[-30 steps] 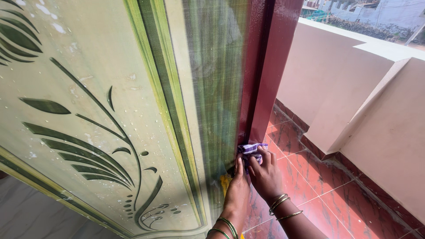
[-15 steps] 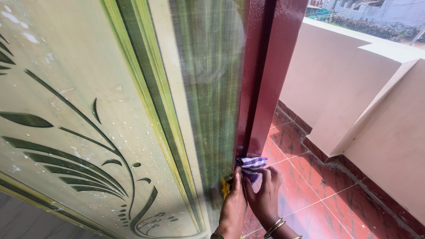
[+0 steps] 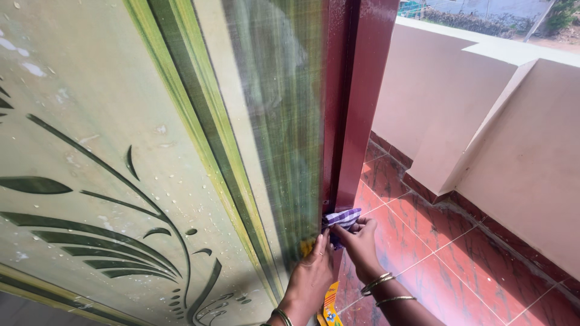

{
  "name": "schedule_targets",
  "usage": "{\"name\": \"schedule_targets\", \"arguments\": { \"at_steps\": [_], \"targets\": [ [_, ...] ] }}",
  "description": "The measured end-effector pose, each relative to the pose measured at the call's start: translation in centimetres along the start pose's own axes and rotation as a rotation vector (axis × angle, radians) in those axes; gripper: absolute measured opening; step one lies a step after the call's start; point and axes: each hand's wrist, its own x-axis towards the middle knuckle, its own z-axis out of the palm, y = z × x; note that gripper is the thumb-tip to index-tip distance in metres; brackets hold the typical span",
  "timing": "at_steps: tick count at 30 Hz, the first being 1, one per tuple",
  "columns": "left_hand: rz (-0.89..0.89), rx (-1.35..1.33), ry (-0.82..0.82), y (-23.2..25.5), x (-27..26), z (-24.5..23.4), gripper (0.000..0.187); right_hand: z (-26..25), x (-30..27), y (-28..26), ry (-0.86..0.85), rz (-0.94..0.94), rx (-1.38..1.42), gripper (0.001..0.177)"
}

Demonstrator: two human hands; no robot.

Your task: The person wipes a glass door with a purple and white striped cloth. They clean the vertical frame and the lower edge of the glass, moving the cloth up and down and side to side.

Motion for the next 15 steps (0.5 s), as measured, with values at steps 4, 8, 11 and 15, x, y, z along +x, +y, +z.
{"name": "schedule_targets", "arguments": {
  "at_steps": [4, 8, 11, 15],
  "targets": [
    [-0.091, 0.094, 0.152, -0.5, -1.1, 0.7, 0.063, 0.1, 0.2, -2.1, -0.017, 0.120, -0.107, 0.065],
    [-0.176, 0.071, 0.266, -1.2, -0.4, 0.4, 0.067, 0.5, -0.4, -3.5, -0.004, -0.006, -0.150, 0.064],
    [-0.205, 0.097, 0.261, -0.9, 0.2, 0.7, 0.065, 0.5, -0.5, -3.0, 0.010, -0.041, -0.128, 0.063],
    [-0.092, 0.132, 0.117, 0.0, 1.0, 2.9, 0.058, 0.9, -0.4, -1.1, 0.023, -0.095, -0.174, 0.059]
  ]
}}
